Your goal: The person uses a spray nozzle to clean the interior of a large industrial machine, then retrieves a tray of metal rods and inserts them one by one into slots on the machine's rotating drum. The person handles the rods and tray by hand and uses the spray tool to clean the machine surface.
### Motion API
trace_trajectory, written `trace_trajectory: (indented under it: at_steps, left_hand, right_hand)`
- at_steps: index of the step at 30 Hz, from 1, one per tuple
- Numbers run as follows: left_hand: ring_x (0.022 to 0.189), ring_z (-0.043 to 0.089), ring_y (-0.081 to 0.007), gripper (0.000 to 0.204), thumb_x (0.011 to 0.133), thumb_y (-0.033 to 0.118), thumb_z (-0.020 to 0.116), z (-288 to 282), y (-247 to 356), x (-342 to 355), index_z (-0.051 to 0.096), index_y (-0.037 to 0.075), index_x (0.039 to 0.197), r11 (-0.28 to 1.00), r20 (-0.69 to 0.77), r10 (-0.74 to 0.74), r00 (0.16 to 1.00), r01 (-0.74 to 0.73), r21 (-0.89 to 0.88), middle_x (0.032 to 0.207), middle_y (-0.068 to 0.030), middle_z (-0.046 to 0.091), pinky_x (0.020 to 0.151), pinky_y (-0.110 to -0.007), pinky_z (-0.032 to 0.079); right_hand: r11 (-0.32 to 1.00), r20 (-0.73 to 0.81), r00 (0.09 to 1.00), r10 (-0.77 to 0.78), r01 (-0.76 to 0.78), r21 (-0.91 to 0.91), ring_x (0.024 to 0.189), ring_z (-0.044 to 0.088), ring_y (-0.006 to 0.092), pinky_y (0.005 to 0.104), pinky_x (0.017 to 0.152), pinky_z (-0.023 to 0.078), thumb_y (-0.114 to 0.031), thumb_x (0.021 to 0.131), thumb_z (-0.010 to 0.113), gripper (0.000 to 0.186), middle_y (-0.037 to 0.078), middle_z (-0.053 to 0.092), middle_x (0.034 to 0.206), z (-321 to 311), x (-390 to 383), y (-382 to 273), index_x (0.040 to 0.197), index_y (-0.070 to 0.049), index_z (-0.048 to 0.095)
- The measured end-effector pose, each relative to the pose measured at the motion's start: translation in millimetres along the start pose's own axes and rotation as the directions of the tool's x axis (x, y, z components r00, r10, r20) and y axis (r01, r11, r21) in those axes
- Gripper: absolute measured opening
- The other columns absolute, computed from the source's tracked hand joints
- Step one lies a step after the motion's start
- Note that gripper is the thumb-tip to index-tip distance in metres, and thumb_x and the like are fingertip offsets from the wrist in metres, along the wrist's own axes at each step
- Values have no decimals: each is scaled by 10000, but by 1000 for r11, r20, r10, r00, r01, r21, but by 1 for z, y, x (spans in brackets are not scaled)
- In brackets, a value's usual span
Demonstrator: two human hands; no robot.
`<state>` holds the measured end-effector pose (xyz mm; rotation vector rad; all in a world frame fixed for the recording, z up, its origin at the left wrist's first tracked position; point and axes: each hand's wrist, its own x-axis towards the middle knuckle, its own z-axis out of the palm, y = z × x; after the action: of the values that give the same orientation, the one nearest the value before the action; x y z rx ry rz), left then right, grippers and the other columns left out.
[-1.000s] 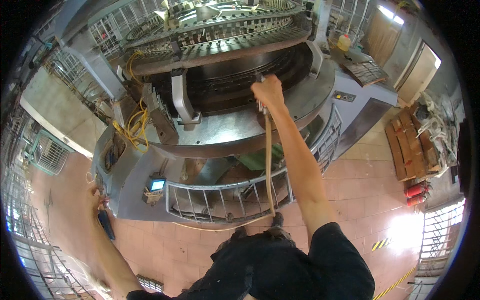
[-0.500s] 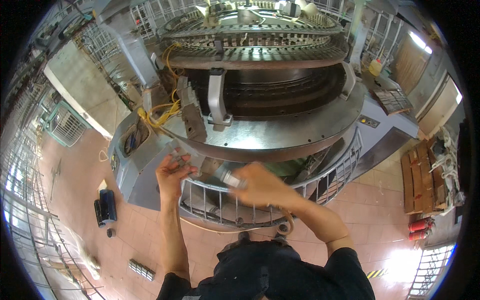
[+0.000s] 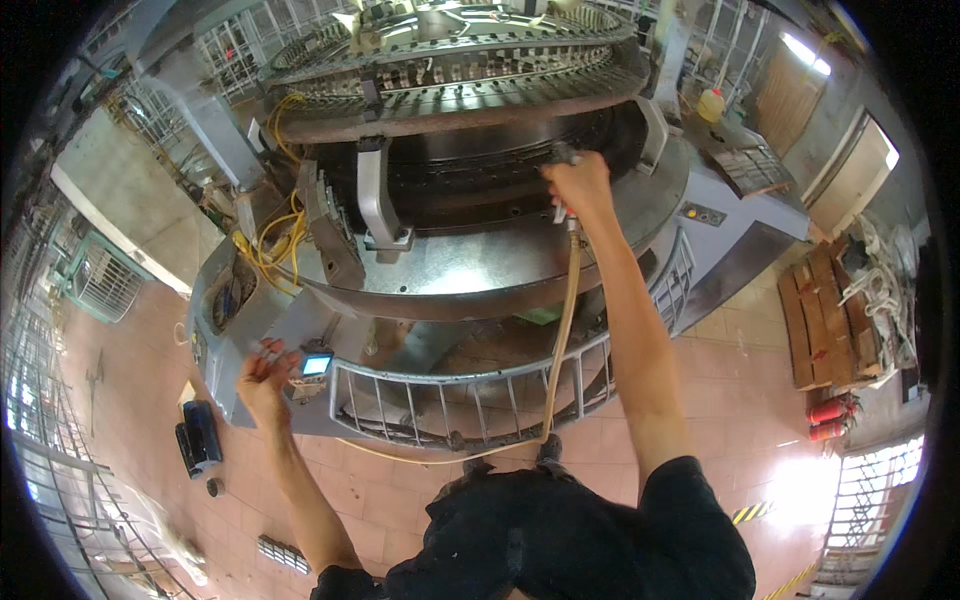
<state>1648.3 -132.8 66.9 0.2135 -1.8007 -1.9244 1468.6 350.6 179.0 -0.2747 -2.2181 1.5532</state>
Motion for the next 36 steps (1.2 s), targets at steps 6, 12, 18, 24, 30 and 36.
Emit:
trace_trajectory:
  at_steps: [6, 12, 18, 24, 30, 36]
  left_hand:
    - [867, 725, -238, 351, 857, -50, 678, -94, 1, 30, 619, -58, 1203, 982, -112, 77, 991, -56, 180, 1156, -151, 679, 744, -316, 599]
    - [765, 687, -191, 390, 838, -61, 686, -184, -7, 74, 625, -44, 1224, 922, -219, 14, 976, 73, 381, 1030, -82, 645, 608, -270, 572]
    - [613, 639, -194, 436, 785, -118, 469, -234, 2, 105, 636, -23, 1176, 851, -218, -194, 957, 274, 448, 816, -113, 617, 503, -262, 535]
    - [663, 633, -202, 452, 773, -119, 493, -263, -8, 126, 587, -46, 1209, 862, -106, -374, 921, 388, 325, 861, -82, 598, 540, -296, 559]
    - [682, 619, -202, 548, 769, -131, 499, -278, -14, 135, 532, -51, 1310, 859, -22, -440, 898, 427, 281, 998, -95, 578, 623, -341, 605]
    - [674, 625, -215, 607, 755, -157, 495, -280, -11, 140, 493, -63, 1355, 846, 4, -480, 877, 462, 268, 1046, -137, 569, 638, -365, 611]
  right_hand:
    - [990, 186, 973, 136, -128, -53, 517, 670, 228, 355, 496, 533, -76, 739, 755, 182, 181, 665, 621, -3, 14, -12, 684, 65, 653]
    - [991, 191, 973, 129, -123, -44, 486, 653, 236, 355, 466, 524, -46, 739, 736, 195, 165, 653, 592, -13, 42, 0, 613, 56, 629]
    - [987, 298, 942, 157, -157, -23, 506, 641, 235, 377, 454, 511, -34, 740, 733, 175, 163, 641, 612, -14, 49, -6, 657, 74, 624]
    - [990, 161, 977, 140, -142, 1, 487, 633, 230, 374, 464, 520, -38, 738, 724, 180, 155, 639, 606, -9, 49, -5, 638, 76, 625]
    - [987, 207, 965, 162, -163, -8, 486, 632, 230, 371, 464, 516, -27, 749, 704, 160, 144, 636, 600, -12, 50, -13, 646, 73, 633]
    - [976, 257, 942, 217, -216, -34, 492, 634, 234, 379, 457, 516, -21, 743, 708, 152, 151, 643, 617, -9, 48, -14, 653, 76, 633]
